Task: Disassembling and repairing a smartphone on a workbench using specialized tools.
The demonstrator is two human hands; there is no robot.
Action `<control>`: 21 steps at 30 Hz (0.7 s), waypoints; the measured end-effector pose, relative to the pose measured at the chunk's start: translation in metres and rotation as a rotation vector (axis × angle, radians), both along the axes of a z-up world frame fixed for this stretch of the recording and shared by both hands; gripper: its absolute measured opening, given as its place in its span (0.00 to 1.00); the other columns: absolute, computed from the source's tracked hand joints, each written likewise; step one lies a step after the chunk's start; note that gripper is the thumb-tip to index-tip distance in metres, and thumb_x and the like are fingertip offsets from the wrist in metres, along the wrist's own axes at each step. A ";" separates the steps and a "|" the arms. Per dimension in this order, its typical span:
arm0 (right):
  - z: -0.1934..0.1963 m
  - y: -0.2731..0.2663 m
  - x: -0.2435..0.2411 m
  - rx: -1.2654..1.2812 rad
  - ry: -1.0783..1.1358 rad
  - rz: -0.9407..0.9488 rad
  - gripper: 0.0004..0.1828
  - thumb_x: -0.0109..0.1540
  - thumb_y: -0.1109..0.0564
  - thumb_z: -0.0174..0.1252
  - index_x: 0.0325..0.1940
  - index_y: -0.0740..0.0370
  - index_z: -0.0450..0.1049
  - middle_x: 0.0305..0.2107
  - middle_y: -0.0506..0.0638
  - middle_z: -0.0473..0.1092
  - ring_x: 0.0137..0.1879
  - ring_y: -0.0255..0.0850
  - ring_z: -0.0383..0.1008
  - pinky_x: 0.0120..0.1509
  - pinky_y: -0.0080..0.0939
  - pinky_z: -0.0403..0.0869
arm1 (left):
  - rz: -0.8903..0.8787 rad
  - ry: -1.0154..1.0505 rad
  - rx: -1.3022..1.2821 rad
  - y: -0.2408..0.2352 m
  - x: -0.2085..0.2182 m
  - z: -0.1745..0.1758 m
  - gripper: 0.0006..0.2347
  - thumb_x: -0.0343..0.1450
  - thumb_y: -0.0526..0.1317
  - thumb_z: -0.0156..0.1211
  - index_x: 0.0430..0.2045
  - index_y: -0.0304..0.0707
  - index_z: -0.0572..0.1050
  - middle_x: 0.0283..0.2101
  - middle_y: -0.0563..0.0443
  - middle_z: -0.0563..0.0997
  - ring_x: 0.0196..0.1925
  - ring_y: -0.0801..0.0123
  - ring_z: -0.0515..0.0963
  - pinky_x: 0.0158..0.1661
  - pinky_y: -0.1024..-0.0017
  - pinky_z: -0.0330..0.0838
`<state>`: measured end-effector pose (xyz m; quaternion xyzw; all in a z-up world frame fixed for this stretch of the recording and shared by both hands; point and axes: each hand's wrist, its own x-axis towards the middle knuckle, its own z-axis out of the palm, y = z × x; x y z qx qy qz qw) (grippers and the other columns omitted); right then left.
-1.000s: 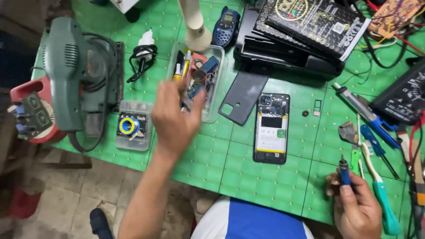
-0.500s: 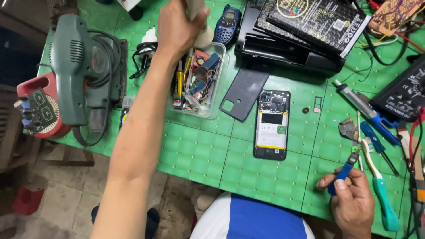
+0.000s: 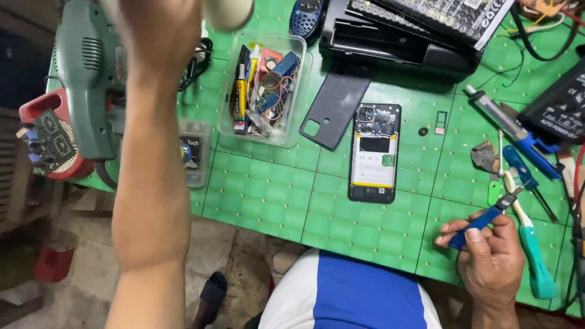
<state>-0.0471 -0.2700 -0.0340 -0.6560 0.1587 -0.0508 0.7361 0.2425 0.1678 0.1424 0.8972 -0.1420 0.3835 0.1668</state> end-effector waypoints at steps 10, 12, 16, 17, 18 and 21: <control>0.019 0.011 0.005 -0.087 0.002 0.042 0.16 0.72 0.59 0.45 0.60 0.71 0.54 0.38 0.74 0.72 0.32 0.61 0.78 0.38 0.53 0.78 | 0.078 0.472 -0.362 -0.053 -0.156 -0.064 0.12 0.77 0.42 0.62 0.48 0.33 0.76 0.52 0.43 0.81 0.59 0.55 0.79 0.65 0.60 0.64; 0.020 0.011 0.004 -0.103 -0.025 0.071 0.15 0.72 0.59 0.45 0.59 0.70 0.54 0.38 0.74 0.72 0.33 0.61 0.78 0.36 0.51 0.78 | -0.014 0.637 -0.731 -0.059 -0.168 -0.059 0.10 0.77 0.37 0.58 0.51 0.38 0.70 0.55 0.50 0.76 0.62 0.63 0.75 0.71 0.62 0.58; 0.022 0.014 0.006 -0.147 -0.025 0.065 0.15 0.72 0.59 0.44 0.58 0.71 0.53 0.38 0.72 0.72 0.33 0.61 0.78 0.34 0.52 0.76 | 0.065 0.603 -0.537 -0.058 -0.175 -0.033 0.12 0.78 0.43 0.55 0.53 0.40 0.73 0.55 0.51 0.78 0.58 0.63 0.78 0.68 0.66 0.62; 0.022 0.014 0.006 -0.139 -0.015 0.054 0.15 0.72 0.59 0.44 0.58 0.71 0.53 0.37 0.73 0.72 0.33 0.61 0.77 0.34 0.51 0.76 | 0.126 0.602 -0.397 -0.055 -0.175 -0.028 0.12 0.79 0.44 0.54 0.53 0.39 0.75 0.54 0.52 0.80 0.57 0.65 0.78 0.68 0.67 0.58; 0.022 0.013 0.006 -0.137 -0.018 0.052 0.15 0.72 0.59 0.44 0.58 0.71 0.53 0.37 0.73 0.72 0.33 0.61 0.77 0.34 0.51 0.76 | 0.125 0.599 -0.394 -0.057 -0.175 -0.021 0.12 0.79 0.44 0.54 0.53 0.39 0.75 0.54 0.52 0.80 0.57 0.65 0.78 0.68 0.67 0.58; 0.020 0.013 0.005 -0.155 -0.007 0.049 0.16 0.72 0.60 0.43 0.59 0.73 0.52 0.38 0.74 0.71 0.33 0.63 0.77 0.43 0.58 0.78 | 0.006 0.483 -0.464 -0.061 -0.179 -0.015 0.06 0.78 0.37 0.57 0.44 0.34 0.78 0.47 0.49 0.83 0.54 0.60 0.82 0.62 0.66 0.70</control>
